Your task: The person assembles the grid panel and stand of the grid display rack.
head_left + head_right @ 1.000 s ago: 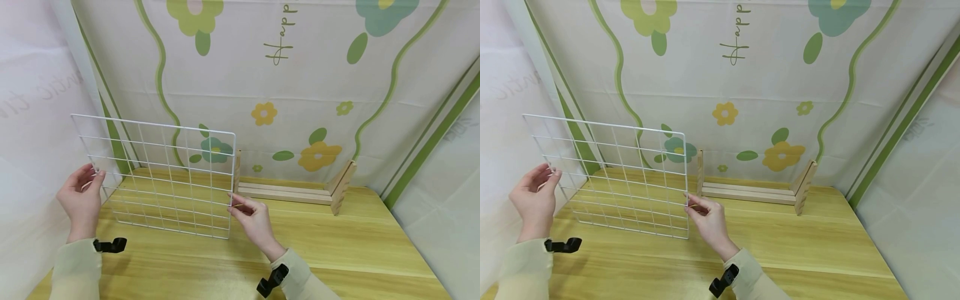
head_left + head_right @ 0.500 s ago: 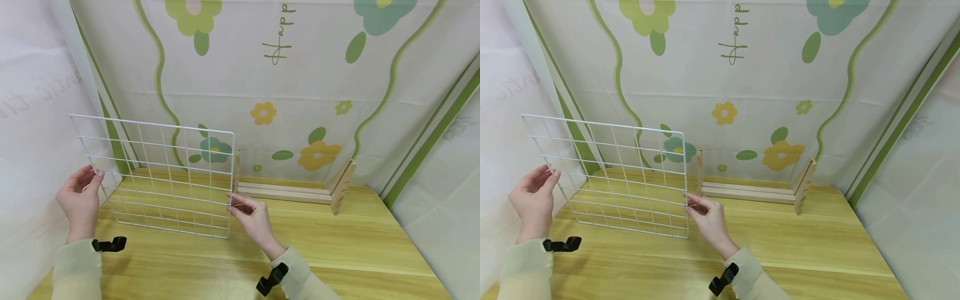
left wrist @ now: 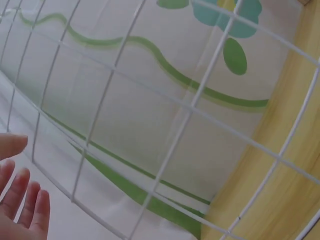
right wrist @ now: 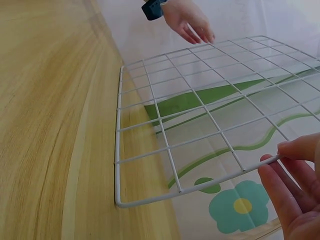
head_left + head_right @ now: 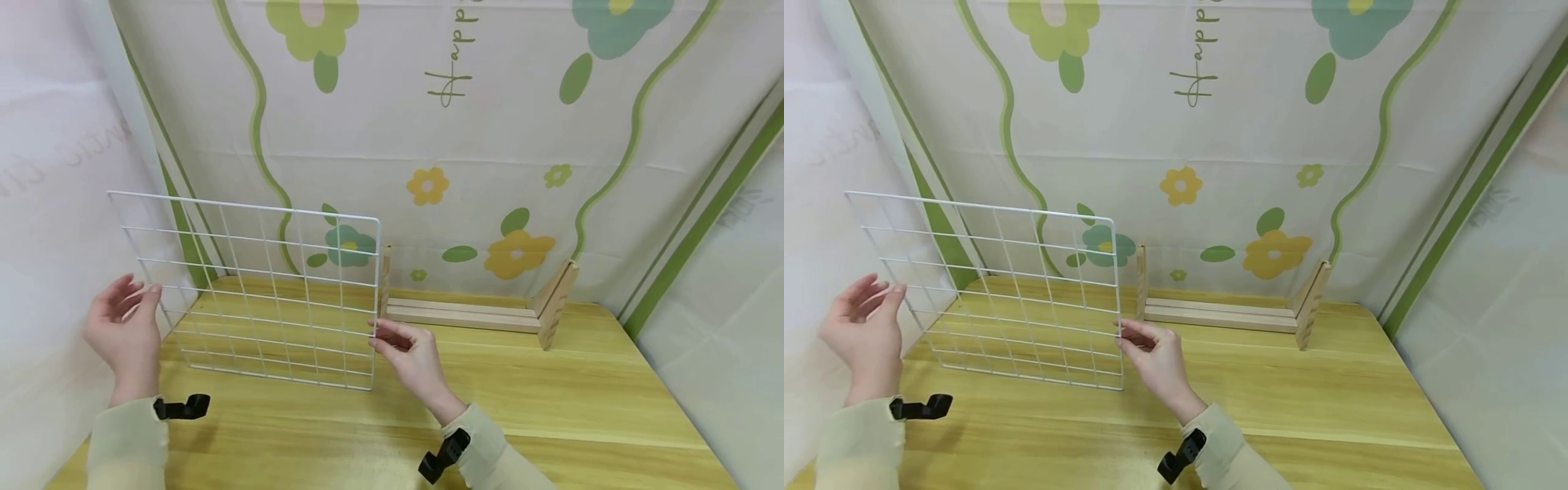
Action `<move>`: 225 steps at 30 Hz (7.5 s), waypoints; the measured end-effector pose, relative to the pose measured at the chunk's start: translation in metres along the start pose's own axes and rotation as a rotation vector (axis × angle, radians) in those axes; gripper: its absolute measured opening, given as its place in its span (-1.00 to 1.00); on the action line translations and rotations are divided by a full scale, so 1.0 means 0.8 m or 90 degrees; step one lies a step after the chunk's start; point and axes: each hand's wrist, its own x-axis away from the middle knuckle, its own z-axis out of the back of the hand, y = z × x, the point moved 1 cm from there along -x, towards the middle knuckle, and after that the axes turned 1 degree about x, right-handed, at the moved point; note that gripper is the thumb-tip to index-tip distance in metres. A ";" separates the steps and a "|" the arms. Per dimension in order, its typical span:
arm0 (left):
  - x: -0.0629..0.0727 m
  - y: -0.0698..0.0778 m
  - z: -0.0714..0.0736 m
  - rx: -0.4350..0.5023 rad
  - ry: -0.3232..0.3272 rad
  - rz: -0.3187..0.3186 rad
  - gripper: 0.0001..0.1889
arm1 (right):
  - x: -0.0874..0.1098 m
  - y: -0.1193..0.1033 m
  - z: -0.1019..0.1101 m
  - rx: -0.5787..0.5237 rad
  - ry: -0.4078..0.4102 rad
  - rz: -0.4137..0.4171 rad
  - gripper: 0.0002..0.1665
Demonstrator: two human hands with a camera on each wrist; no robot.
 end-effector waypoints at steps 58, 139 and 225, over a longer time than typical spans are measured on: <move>0.023 0.039 -0.053 -0.043 -0.315 0.065 -0.69 | 0.004 0.003 0.003 0.000 -0.019 -0.009 -0.73; 0.031 0.047 -0.043 -0.108 -0.318 -0.010 -0.74 | 0.022 0.047 0.219 0.179 0.131 -0.140 -0.42; 0.038 0.049 -0.036 -0.147 -0.353 -0.043 -0.76 | -0.030 0.042 0.425 0.175 0.084 -0.284 -0.02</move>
